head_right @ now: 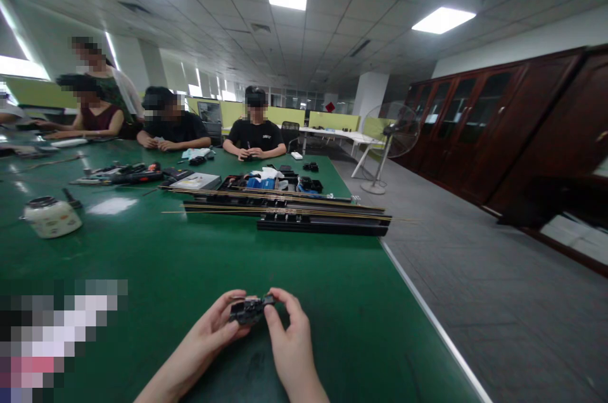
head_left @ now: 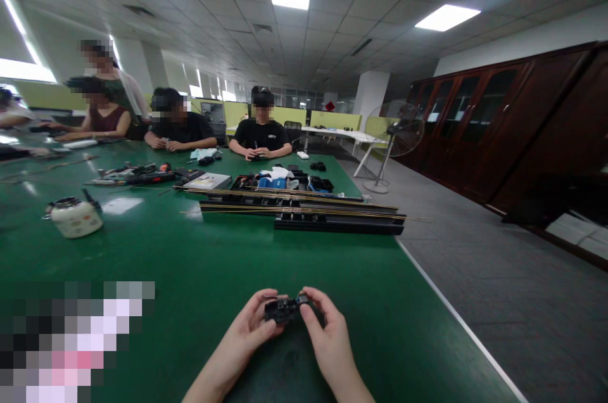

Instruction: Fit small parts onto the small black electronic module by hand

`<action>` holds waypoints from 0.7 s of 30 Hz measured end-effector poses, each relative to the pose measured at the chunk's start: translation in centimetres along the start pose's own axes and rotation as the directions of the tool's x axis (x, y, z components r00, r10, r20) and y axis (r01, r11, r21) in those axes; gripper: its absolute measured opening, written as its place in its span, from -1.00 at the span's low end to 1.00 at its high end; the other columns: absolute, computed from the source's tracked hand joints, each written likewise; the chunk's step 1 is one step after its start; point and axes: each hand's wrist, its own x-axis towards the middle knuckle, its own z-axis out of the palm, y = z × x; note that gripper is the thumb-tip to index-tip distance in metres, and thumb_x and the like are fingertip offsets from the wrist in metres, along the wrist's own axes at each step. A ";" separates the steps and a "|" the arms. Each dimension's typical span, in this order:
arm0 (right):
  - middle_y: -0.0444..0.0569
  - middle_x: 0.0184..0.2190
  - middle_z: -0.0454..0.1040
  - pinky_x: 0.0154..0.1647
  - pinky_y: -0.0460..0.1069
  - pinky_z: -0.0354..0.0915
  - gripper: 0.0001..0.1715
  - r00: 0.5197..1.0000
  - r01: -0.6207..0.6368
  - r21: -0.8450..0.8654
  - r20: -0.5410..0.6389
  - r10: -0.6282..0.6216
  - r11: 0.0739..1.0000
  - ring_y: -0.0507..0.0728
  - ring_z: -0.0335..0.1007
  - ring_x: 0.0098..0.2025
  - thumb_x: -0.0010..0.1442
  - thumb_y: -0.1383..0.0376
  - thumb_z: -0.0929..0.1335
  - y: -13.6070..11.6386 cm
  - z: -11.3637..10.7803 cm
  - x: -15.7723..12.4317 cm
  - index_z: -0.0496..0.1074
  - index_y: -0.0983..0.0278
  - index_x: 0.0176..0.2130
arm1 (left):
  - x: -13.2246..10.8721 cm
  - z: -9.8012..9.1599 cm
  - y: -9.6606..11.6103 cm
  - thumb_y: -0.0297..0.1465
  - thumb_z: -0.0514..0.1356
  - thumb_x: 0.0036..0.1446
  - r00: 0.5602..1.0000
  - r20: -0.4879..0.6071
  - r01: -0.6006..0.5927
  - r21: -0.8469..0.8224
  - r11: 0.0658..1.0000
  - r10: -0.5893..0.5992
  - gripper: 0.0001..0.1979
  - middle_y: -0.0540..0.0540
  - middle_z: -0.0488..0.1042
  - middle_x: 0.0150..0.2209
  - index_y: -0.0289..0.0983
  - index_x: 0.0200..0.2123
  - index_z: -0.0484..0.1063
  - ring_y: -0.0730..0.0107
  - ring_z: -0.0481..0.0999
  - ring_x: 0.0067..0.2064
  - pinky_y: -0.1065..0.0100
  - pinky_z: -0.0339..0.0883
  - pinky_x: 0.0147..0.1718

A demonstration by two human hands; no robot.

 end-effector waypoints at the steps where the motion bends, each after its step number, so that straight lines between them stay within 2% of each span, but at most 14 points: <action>1: 0.03 -0.21 0.51 -0.04 0.08 0.29 -0.69 1.000 0.001 0.013 -0.011 -0.001 1.000 0.19 0.41 -0.13 0.04 0.20 0.33 0.2 0.0 0.0 0.44 0.24 -0.19 | 0.0 0.0 0.0 -0.33 0.31 -0.17 1.000 -0.001 0.001 0.001 1.000 -0.001 -0.54 -0.20 0.41 -0.04 -0.18 -0.14 0.31 0.08 0.38 -0.02 0.15 0.24 -0.10; 15: 0.08 -0.14 0.49 -0.01 0.12 0.28 -0.60 0.993 -0.023 0.060 -0.118 0.029 0.998 0.21 0.40 -0.09 0.05 0.15 0.32 0.8 -1.4 1.0 0.42 0.29 -0.13 | 0.2 -0.3 -0.1 -0.32 0.30 -0.16 1.000 0.008 -0.002 0.033 0.999 0.001 -0.53 -0.22 0.41 -0.02 -0.18 -0.12 0.30 0.06 0.36 0.00 0.15 0.20 -0.08; 21: 0.08 -0.11 0.46 0.03 0.15 0.23 -0.60 0.990 -0.016 -0.008 -0.138 0.015 1.000 0.21 0.36 -0.05 0.09 0.15 0.29 0.7 -1.7 1.0 0.39 0.27 -0.10 | 0.1 -0.4 -0.1 -0.32 0.30 -0.16 1.000 0.014 -0.005 0.032 0.999 0.005 -0.53 -0.22 0.41 -0.02 -0.18 -0.11 0.30 0.07 0.35 0.01 0.15 0.19 -0.07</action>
